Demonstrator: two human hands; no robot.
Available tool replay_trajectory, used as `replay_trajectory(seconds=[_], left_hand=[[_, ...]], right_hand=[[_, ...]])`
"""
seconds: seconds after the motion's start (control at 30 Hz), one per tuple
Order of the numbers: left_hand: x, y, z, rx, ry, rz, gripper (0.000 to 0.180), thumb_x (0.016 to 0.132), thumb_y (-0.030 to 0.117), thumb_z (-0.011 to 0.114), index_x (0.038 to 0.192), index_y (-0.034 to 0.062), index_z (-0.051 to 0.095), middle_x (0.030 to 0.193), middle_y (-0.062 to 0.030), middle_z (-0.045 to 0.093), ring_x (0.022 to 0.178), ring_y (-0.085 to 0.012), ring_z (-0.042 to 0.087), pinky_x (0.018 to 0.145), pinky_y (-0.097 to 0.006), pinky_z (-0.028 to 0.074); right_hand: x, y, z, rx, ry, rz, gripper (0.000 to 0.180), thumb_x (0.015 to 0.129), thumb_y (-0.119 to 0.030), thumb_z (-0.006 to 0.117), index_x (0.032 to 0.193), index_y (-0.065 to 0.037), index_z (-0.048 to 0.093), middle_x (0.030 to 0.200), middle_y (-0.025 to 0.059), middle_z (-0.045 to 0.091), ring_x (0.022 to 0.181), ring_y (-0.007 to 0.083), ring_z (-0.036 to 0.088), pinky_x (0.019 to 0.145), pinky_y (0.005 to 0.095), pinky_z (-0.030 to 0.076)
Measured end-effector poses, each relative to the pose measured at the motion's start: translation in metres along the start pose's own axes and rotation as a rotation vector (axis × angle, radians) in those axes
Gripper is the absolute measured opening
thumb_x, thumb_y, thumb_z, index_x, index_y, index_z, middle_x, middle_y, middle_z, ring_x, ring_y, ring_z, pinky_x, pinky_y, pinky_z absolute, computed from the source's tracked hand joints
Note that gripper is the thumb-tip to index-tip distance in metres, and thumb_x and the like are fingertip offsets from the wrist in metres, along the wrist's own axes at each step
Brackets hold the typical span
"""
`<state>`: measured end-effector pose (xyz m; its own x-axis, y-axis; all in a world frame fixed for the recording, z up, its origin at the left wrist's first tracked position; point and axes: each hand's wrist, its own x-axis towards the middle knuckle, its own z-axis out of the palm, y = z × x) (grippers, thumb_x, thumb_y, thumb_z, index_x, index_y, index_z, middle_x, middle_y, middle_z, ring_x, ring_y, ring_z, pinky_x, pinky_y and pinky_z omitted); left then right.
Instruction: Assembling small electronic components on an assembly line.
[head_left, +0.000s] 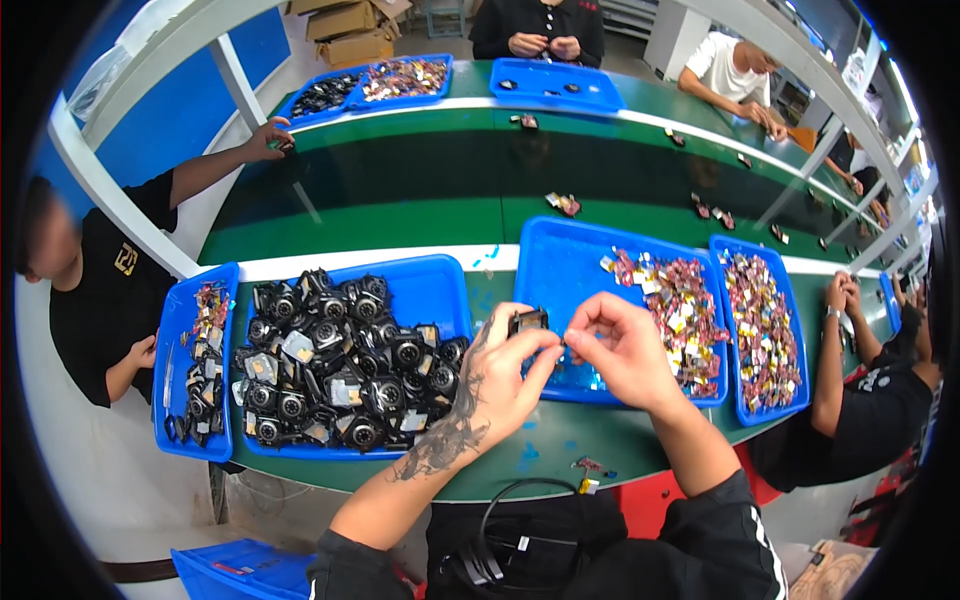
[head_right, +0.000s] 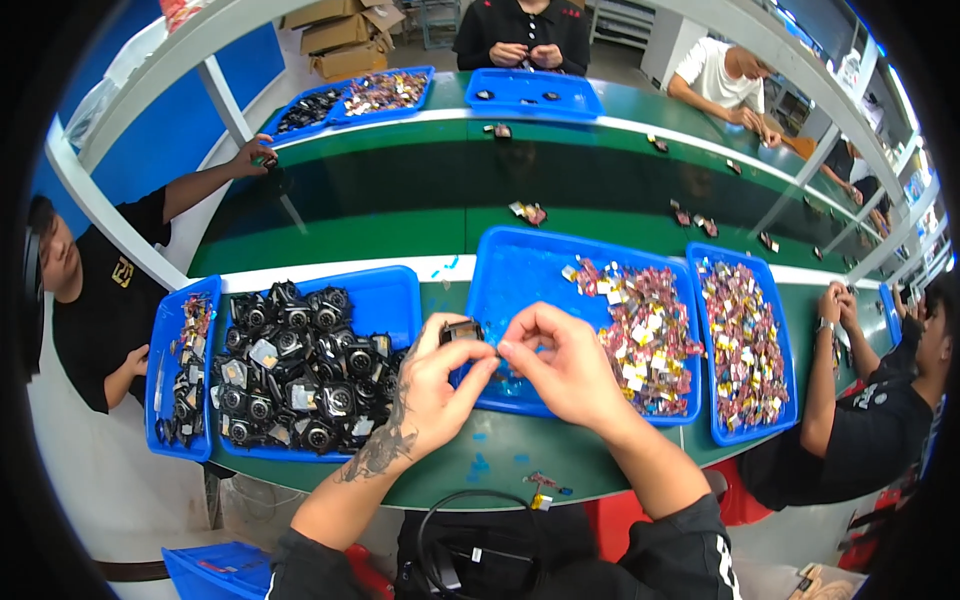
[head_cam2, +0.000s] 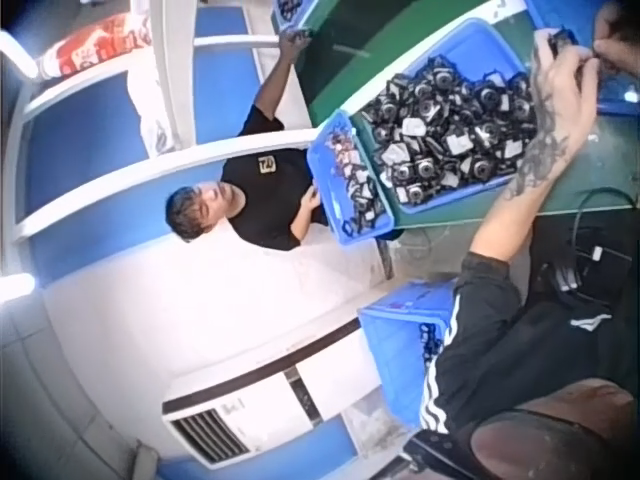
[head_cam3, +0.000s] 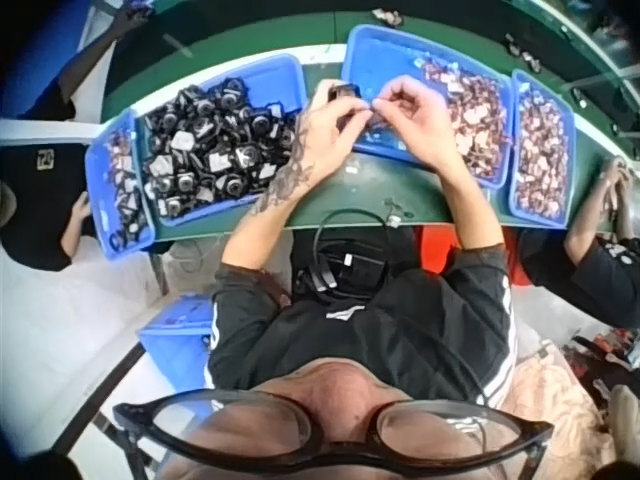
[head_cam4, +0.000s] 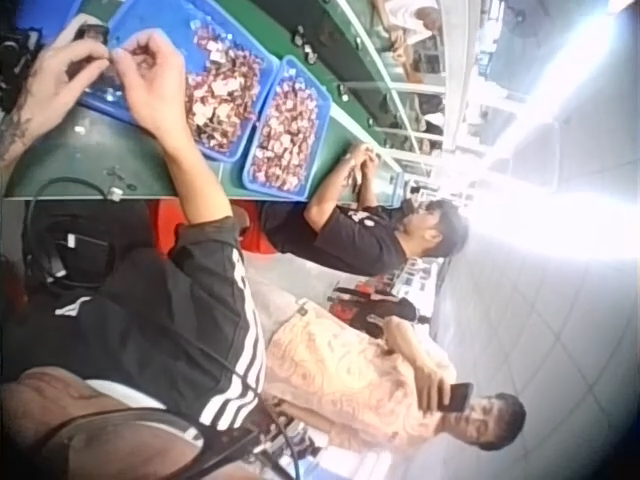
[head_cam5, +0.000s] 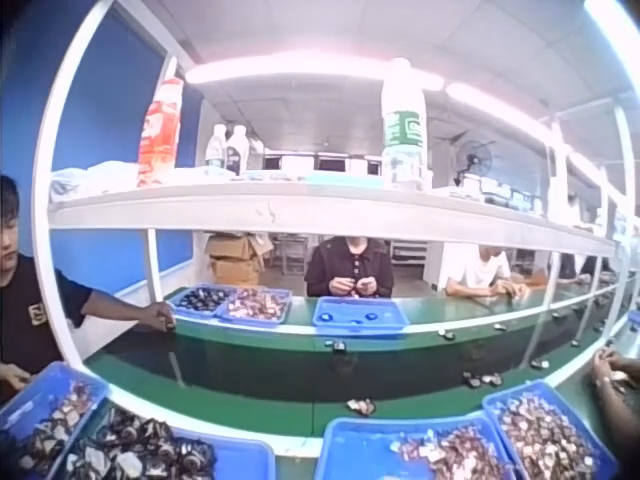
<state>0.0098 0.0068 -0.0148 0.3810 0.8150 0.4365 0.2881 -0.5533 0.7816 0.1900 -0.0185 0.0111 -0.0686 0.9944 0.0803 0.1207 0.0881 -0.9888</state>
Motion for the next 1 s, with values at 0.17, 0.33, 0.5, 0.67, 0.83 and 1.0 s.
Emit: replay_trajectory(seconds=[0.17, 0.33, 0.5, 0.67, 0.83, 1.0], left_hand=[[0.004, 0.003, -0.001, -0.096, 0.032, -0.036, 0.011, 0.082, 0.007, 0.071, 0.091, 0.0012, 0.068, 0.095, -0.009, 0.056, 0.073, -0.0136, 0.054, 0.061, -0.026, 0.044], [0.006, 0.004, -0.001, -0.246, -0.07, -0.262, 0.012, 0.084, 0.006, 0.07, 0.095, -0.0001, 0.07, 0.101, -0.0066, 0.054, 0.077, -0.0082, 0.055, 0.062, -0.021, 0.046], [0.0, -0.002, -0.001, -0.295, -0.042, -0.338, 0.012, 0.085, 0.005, 0.07, 0.095, -0.0001, 0.071, 0.102, -0.0056, 0.054, 0.082, -0.0082, 0.058, 0.066, -0.019, 0.049], [0.004, 0.002, -0.001, -0.329, 0.029, -0.335, 0.012, 0.084, 0.006, 0.071, 0.095, 0.0005, 0.071, 0.101, -0.0058, 0.056, 0.084, -0.0095, 0.059, 0.069, -0.02, 0.05], [0.003, -0.003, -0.003, -0.377, 0.076, -0.29, 0.011, 0.084, 0.005, 0.071, 0.093, 0.0002, 0.071, 0.101, -0.0069, 0.057, 0.085, -0.0115, 0.06, 0.069, -0.022, 0.051], [0.004, 0.0, -0.002, -0.39, 0.006, -0.309, 0.012, 0.085, 0.004, 0.07, 0.096, -0.0018, 0.07, 0.103, -0.0071, 0.056, 0.09, -0.0123, 0.06, 0.074, -0.023, 0.053]], right_hand=[[-0.002, 0.001, 0.007, -0.073, 0.104, 0.012, 0.008, 0.087, -0.003, 0.066, 0.089, 0.002, 0.059, 0.078, 0.0061, 0.065, 0.07, 0.0105, 0.065, 0.061, 0.0243, 0.052], [-0.007, -0.005, 0.015, -0.876, 0.231, -0.527, 0.012, 0.081, -0.002, 0.068, 0.089, -0.003, 0.058, 0.081, 0.0101, 0.059, 0.07, 0.0289, 0.064, 0.056, 0.0357, 0.051], [-0.031, -0.01, 0.008, -0.505, 0.037, -0.288, 0.009, 0.085, 0.002, 0.064, 0.09, 0.0, 0.058, 0.082, 0.0128, 0.061, 0.071, 0.0235, 0.066, 0.058, 0.0334, 0.051], [-0.029, -0.001, -0.033, -0.96, 0.148, -0.298, 0.024, 0.079, 0.006, 0.063, 0.101, -0.002, 0.062, 0.086, 0.0148, 0.063, 0.077, 0.0348, 0.063, 0.07, 0.0398, 0.052], [-0.085, -0.015, -0.024, -0.972, 0.003, -0.572, 0.017, 0.073, -0.004, 0.074, 0.088, -0.005, 0.066, 0.072, 0.0063, 0.058, 0.062, 0.0246, 0.058, 0.055, 0.0357, 0.046], [-0.127, 0.007, -0.001, -0.993, -0.353, -0.262, 0.023, 0.08, -0.022, 0.073, 0.096, -0.008, 0.065, 0.082, 0.0067, 0.061, 0.071, 0.026, 0.064, 0.061, 0.0368, 0.052]])
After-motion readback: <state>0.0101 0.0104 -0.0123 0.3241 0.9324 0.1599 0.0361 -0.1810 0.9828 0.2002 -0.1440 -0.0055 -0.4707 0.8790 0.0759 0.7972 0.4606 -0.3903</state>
